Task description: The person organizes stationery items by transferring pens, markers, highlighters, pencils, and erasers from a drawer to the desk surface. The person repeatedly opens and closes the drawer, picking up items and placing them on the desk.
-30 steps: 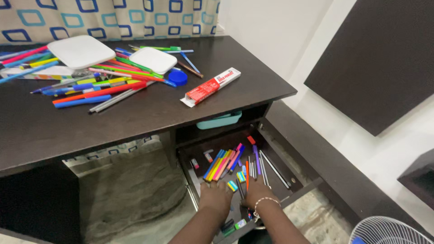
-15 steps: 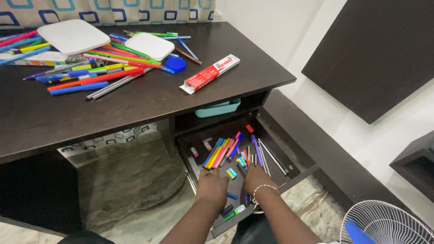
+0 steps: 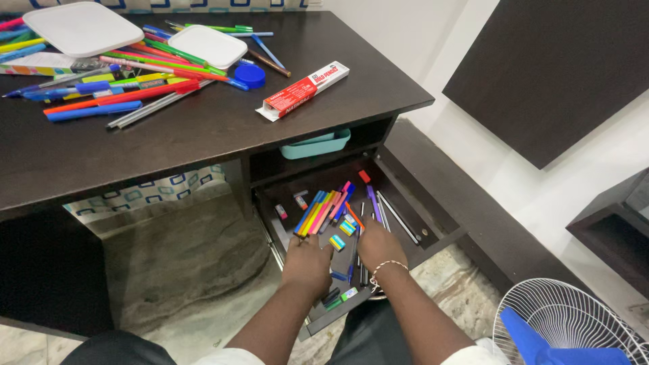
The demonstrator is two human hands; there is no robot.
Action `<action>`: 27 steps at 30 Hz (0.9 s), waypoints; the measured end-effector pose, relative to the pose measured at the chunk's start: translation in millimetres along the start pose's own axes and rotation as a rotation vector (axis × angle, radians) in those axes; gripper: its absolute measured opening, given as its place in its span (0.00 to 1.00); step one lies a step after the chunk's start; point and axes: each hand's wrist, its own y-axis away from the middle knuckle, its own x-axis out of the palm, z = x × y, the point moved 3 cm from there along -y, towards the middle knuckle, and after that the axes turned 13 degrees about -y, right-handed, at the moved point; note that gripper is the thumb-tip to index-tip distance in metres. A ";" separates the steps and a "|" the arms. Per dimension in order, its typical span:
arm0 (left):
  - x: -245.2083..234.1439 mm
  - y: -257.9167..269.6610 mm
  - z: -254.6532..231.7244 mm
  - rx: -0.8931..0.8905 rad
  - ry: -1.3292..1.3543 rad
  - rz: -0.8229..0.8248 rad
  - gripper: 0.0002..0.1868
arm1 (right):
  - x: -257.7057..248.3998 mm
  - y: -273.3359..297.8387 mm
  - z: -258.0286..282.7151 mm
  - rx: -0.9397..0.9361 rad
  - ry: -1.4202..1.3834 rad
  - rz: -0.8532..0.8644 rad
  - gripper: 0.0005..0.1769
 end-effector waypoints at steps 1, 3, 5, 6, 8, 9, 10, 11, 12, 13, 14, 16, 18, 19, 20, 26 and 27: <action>-0.1 0.3 0.0 -0.002 0.008 0.008 0.22 | -3.2 2.7 3.9 -0.030 -0.014 -0.029 0.24; -0.8 0.8 0.6 -0.001 0.017 -0.013 0.22 | -8.8 7.0 10.3 -0.090 -0.041 -0.089 0.24; 0.0 1.2 0.6 0.002 0.016 -0.019 0.21 | -13.8 10.7 15.5 -0.126 -0.083 -0.126 0.25; 1.0 1.0 0.3 0.005 0.010 -0.014 0.21 | -16.3 12.2 18.2 -0.145 -0.104 -0.145 0.25; 2.9 0.5 0.5 0.004 0.012 -0.026 0.20 | -19.1 14.8 21.8 -0.124 -0.126 -0.158 0.25; 3.4 0.1 0.1 -0.001 0.020 -0.042 0.20 | -20.7 16.1 22.6 -0.113 -0.137 -0.164 0.25; 3.8 0.1 -0.3 -0.006 0.027 -0.059 0.19 | -22.9 17.4 23.8 -0.136 -0.171 -0.190 0.24; 4.9 0.6 -0.3 -0.007 0.037 -0.051 0.19 | -24.4 18.9 24.6 -0.158 -0.205 -0.216 0.24; 5.6 1.0 -0.1 -0.009 0.046 -0.043 0.19 | -25.9 20.5 25.0 -0.179 -0.239 -0.242 0.24; 5.7 1.9 -0.2 -0.010 0.055 -0.034 0.19 | -27.1 22.5 24.4 -0.180 -0.251 -0.258 0.24; 5.2 3.1 -0.1 -0.015 0.067 -0.041 0.19 | -28.0 24.5 23.6 -0.181 -0.263 -0.274 0.24; 3.7 4.2 -0.4 -0.024 0.093 -0.056 0.19 | -30.4 26.7 21.4 -0.207 -0.294 -0.313 0.23; 2.8 6.0 -1.1 -0.032 0.116 -0.061 0.19 | -32.0 27.9 20.0 -0.258 -0.335 -0.357 0.22; 2.6 7.2 -0.6 -0.038 0.127 -0.063 0.19 | -31.9 27.1 18.8 -0.240 -0.331 -0.349 0.22; 1.8 7.6 -0.4 -0.038 0.146 -0.083 0.19 | -31.8 26.5 17.7 -0.223 -0.326 -0.342 0.22; 3.2 12.7 -0.1 -0.040 0.173 -0.146 0.20 | -31.0 28.0 17.6 -0.241 -0.308 -0.356 0.21; 2.6 12.9 -0.2 -0.043 0.166 -0.146 0.19 | -31.6 28.7 19.4 -0.249 -0.290 -0.360 0.20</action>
